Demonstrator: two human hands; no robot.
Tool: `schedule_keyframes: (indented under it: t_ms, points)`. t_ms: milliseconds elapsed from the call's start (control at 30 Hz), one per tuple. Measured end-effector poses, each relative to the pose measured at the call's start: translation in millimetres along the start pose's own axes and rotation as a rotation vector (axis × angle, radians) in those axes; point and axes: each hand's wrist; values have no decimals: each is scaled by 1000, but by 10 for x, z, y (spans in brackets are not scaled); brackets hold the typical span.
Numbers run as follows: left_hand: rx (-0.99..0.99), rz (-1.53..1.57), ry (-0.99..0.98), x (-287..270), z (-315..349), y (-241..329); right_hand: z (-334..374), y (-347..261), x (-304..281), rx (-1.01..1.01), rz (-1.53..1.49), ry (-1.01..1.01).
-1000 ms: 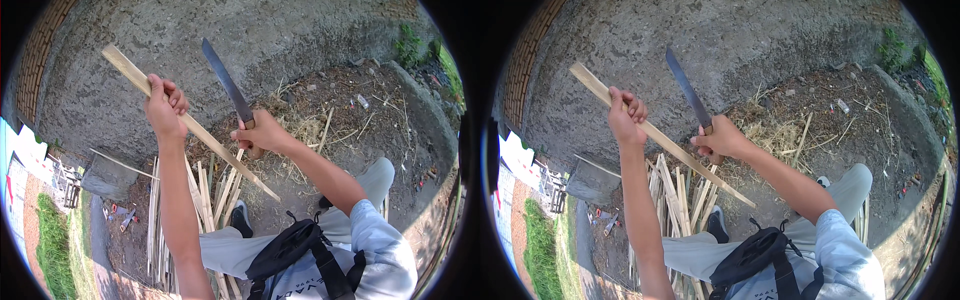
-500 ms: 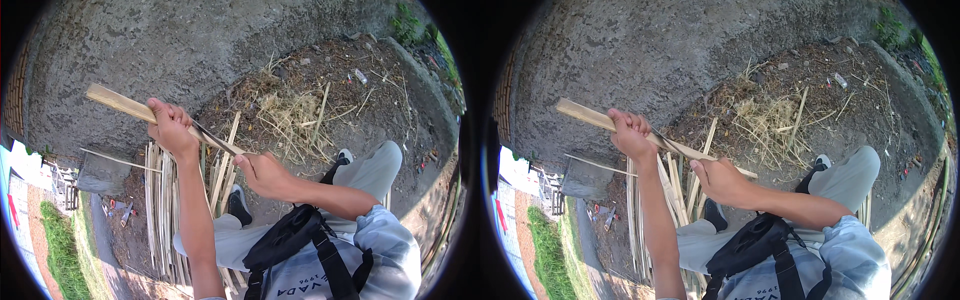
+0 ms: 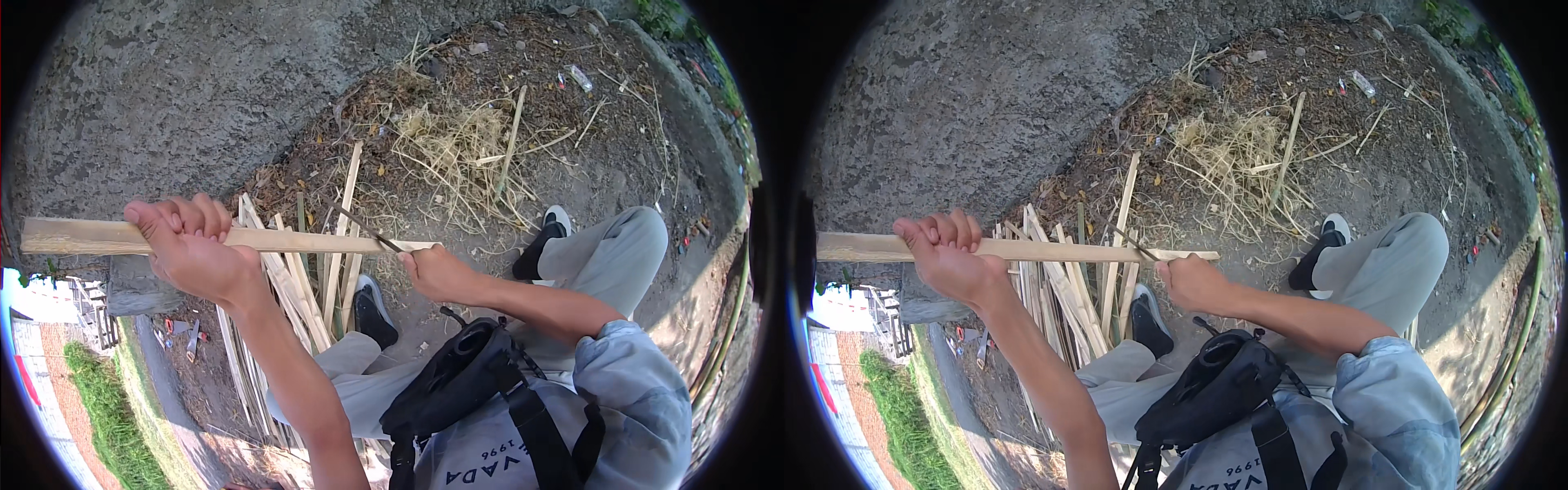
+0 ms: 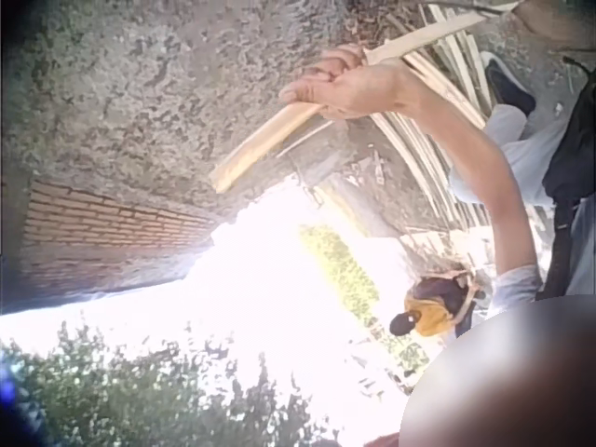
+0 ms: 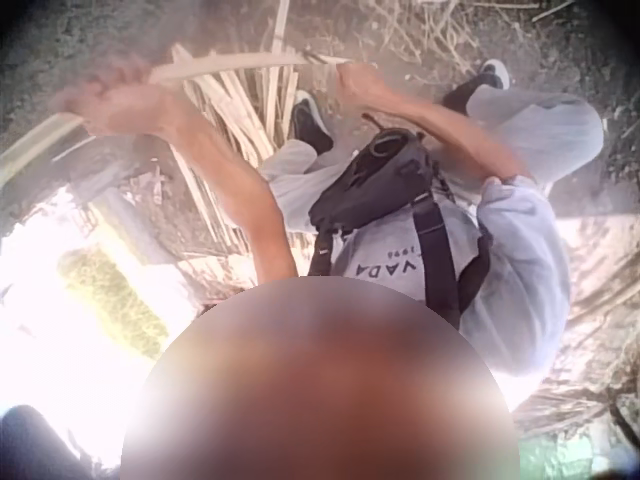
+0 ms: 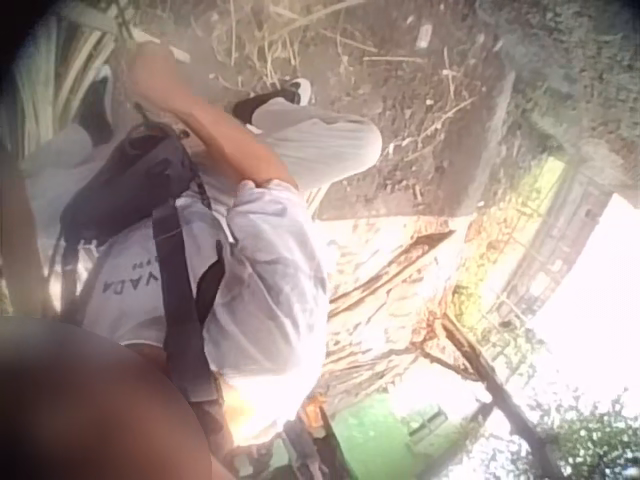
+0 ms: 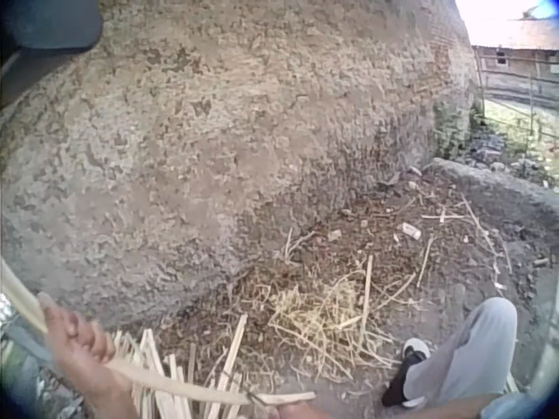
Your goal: The person splits a bamboo pole into thin strips using a large knife by pulling the blade through the wood and then further dividing the pieces by hand.
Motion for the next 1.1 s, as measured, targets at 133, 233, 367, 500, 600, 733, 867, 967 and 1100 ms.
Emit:
schedule_keyframes:
  t_ms: [133,233,367,500,600,733,867,967,1100]
  points:
    - [-9,7,-1,-109,19,-27,29,-217,-155,-77,-22,-1]
    - [-1,44,-48,-63,44,10,46,-443,-185,-108,-67,-1]
    - [9,81,-68,-26,99,14,-3,362,-40,-98,20,45]
    - [57,38,-82,-125,92,38,44,103,-138,51,-29,-65]
    - [42,70,-74,-66,121,87,163,-66,-113,-143,-113,-23]
    - [55,50,-67,-47,111,9,99,867,22,106,-47,-26]
    - [16,36,40,-217,131,60,187,427,-32,40,34,-25]
    - [32,135,-95,-220,94,93,103,186,-56,-27,-30,-40]
    - [-4,221,-201,-382,33,-11,11,912,144,97,18,9]
Point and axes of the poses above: each hand's wrist, its own z-axis away from the middle knuckle, its own x-axis out of the palm, y = z × x, and after that the axes turned 10 degrees about -z, right-handed
